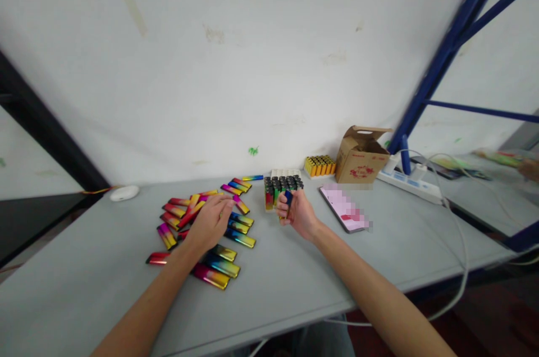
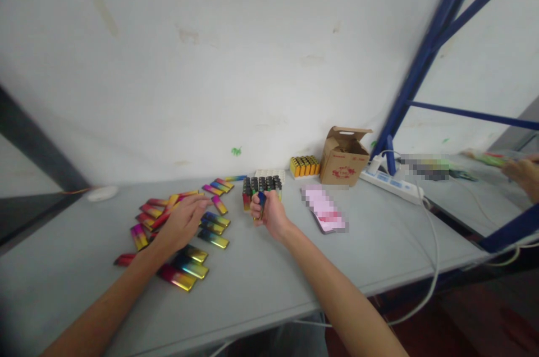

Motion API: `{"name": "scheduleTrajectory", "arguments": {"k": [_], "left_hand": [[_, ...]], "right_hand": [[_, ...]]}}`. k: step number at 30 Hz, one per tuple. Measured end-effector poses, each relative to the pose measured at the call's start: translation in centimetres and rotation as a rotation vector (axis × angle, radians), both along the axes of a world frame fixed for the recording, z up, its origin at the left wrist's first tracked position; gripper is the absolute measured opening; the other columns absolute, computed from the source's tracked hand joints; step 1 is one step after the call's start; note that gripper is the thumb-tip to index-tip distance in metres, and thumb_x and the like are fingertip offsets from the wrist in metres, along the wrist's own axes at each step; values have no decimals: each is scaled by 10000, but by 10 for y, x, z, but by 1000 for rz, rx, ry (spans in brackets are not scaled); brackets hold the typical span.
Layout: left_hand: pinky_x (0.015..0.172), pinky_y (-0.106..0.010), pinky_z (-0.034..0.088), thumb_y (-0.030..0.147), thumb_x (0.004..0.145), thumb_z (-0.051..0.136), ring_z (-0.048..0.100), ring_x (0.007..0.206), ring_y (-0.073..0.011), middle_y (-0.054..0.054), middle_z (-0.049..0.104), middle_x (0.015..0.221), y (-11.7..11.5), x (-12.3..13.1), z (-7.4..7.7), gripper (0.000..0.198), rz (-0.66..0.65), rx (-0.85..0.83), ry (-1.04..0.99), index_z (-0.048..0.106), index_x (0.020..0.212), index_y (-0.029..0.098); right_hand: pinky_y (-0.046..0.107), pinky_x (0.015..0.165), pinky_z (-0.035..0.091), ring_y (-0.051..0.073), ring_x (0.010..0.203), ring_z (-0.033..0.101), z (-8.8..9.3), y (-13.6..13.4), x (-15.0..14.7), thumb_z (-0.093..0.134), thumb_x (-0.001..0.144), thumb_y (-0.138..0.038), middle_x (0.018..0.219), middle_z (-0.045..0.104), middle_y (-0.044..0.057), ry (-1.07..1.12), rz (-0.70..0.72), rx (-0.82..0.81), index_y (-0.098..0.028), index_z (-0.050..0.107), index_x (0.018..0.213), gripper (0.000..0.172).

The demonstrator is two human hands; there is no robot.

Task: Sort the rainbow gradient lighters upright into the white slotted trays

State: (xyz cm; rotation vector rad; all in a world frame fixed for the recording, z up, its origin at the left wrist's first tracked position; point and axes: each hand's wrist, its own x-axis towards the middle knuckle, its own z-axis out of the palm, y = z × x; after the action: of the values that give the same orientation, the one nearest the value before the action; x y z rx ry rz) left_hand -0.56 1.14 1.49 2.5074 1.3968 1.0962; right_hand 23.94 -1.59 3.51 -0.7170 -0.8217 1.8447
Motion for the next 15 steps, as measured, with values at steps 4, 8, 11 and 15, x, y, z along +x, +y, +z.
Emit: {"name": "scheduleTrajectory", "arguments": {"k": [4,8,11,15], "left_hand": [[969,-468,462,422,956,307,592,1044,-248,-121,687,1040,0,1,1,454,1,-6,-6,683,910,171],[976,-467,457,413,955,312,592,1047,-245,-116,688,1045,1,0,0,441,4,-7,-9,683,920,177],[974,-473,458,408,954,313,588,1053,-248,-129,683,1053,1,0,-1,443,3,-12,-11,681,946,161],[979,-474,455,411,955,305,586,1057,-248,-143,677,1060,2,-1,-2,461,0,-8,-8,676,967,137]], "right_hand": [[182,412,163,94,468,228,-1,1,0,331,795,-382,595,272,-67,4,-14,-3,-219,355,709,186],[183,412,186,94,471,247,-2,1,0,338,782,-400,600,287,-65,23,12,5,-219,359,707,197],[183,412,189,93,472,256,-2,1,0,324,781,-392,599,287,-63,29,20,5,-216,360,699,198],[183,412,188,95,475,262,-1,1,1,310,791,-387,601,290,-57,41,18,7,-213,364,696,206]]}}
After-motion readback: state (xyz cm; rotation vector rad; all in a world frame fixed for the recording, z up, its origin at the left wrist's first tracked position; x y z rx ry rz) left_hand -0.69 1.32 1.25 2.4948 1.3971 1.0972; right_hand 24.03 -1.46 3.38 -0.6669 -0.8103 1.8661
